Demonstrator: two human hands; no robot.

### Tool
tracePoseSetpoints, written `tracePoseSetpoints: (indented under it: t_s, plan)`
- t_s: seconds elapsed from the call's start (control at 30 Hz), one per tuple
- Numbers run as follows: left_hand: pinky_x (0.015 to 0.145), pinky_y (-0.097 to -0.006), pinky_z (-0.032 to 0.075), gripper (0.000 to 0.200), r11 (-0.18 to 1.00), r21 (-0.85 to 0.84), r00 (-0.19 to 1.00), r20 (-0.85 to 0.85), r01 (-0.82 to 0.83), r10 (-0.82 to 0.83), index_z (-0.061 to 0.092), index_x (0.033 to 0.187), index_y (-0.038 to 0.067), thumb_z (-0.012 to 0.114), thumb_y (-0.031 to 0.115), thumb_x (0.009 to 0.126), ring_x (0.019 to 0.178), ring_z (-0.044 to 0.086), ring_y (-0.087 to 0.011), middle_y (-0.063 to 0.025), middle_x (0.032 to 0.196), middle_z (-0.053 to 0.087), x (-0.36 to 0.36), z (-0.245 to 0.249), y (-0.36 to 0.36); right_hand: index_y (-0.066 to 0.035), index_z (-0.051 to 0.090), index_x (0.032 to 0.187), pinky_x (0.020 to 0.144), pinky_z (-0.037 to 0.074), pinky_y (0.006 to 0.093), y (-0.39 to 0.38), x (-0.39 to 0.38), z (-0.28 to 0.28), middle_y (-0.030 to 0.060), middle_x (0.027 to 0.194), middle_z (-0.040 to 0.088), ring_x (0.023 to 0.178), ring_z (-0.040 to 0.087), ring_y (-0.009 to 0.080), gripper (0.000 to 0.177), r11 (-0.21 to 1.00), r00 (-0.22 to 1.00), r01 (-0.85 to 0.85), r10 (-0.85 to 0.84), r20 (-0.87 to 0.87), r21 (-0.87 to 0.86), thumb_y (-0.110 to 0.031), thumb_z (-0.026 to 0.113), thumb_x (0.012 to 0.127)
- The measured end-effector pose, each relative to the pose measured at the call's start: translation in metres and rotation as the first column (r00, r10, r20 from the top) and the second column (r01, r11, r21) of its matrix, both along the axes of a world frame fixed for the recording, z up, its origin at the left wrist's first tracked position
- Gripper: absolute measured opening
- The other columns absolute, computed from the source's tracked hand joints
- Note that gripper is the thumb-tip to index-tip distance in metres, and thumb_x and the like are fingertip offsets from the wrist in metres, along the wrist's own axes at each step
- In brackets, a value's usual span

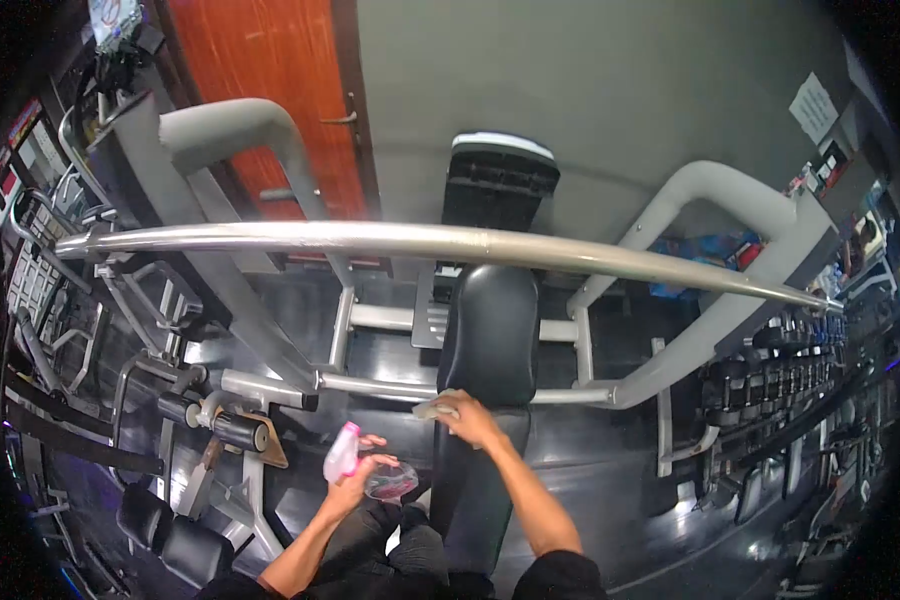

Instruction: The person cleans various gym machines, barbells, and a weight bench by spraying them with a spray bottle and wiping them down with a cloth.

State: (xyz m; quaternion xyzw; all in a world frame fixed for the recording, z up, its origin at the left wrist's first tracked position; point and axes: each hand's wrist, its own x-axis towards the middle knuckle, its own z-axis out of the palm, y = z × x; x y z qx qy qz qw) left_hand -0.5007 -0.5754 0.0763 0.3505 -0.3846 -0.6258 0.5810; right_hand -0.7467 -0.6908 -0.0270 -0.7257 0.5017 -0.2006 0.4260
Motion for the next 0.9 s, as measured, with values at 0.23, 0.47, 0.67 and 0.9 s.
tracePoseSetpoints:
  t_s: [0.23, 0.47, 0.67, 0.9]
  plan:
    - [0.088, -0.0479, 0.053, 0.03, 0.977, -0.212, 0.973, 0.216, -0.036, 0.083, 0.042, 0.117, 0.001, 0.054, 0.022, 0.099, 0.089, 0.068, -0.0324, -0.0171, 0.11, 0.055, 0.03, 0.084, -0.027, -0.008, 0.067, 0.111, 0.099, 0.043, 0.0377, 0.057, 0.046, 0.104, 0.0154, 0.116, 0.063, 0.115, 0.057, 0.0305, 0.025, 0.926, 0.871, 0.358, -0.286, 0.4, -0.118, -0.019, 0.066, 0.088]
    - [0.081, -0.038, 0.058, 0.05, 0.909, -0.417, 0.962, 0.247, 0.001, 0.112, 0.035, 0.143, 0.002, 0.052, 0.0, 0.096, 0.086, 0.068, -0.0245, -0.0159, 0.109, 0.057, 0.076, 0.134, -0.087, -0.008, 0.069, 0.107, 0.094, 0.046, 0.0382, 0.085, 0.051, 0.199, 0.0158, 0.11, 0.063, 0.106, 0.059, 0.0305, 0.024, 0.859, 0.846, 0.429, -0.274, 0.457, -0.28, -0.014, 0.07, 0.084]
    - [0.066, -0.03, 0.059, 0.052, 0.925, -0.376, 0.952, 0.262, -0.052, 0.16, 0.041, 0.142, 0.001, 0.057, -0.001, 0.093, 0.074, 0.067, -0.0174, -0.0096, 0.1, 0.058, 0.093, 0.167, -0.137, -0.006, 0.068, 0.104, 0.092, 0.045, 0.0391, 0.07, 0.062, 0.244, 0.0166, 0.107, 0.061, 0.104, 0.059, 0.0324, 0.022, 0.696, 0.782, 0.572, -0.303, 0.544, -0.434, -0.012, 0.07, 0.083]
    - [0.061, -0.0263, 0.057, 0.053, 0.939, -0.341, 0.967, 0.251, 0.047, 0.043, 0.045, 0.141, 0.003, 0.062, 0.003, 0.091, 0.068, 0.062, -0.0105, -0.0046, 0.099, 0.057, 0.101, 0.173, -0.178, -0.005, 0.068, 0.102, 0.093, 0.045, 0.0388, 0.051, 0.103, 0.263, 0.0167, 0.107, 0.061, 0.104, 0.059, 0.0318, 0.02, 0.664, 0.781, 0.581, -0.292, 0.552, -0.472, -0.011, 0.07, 0.083]
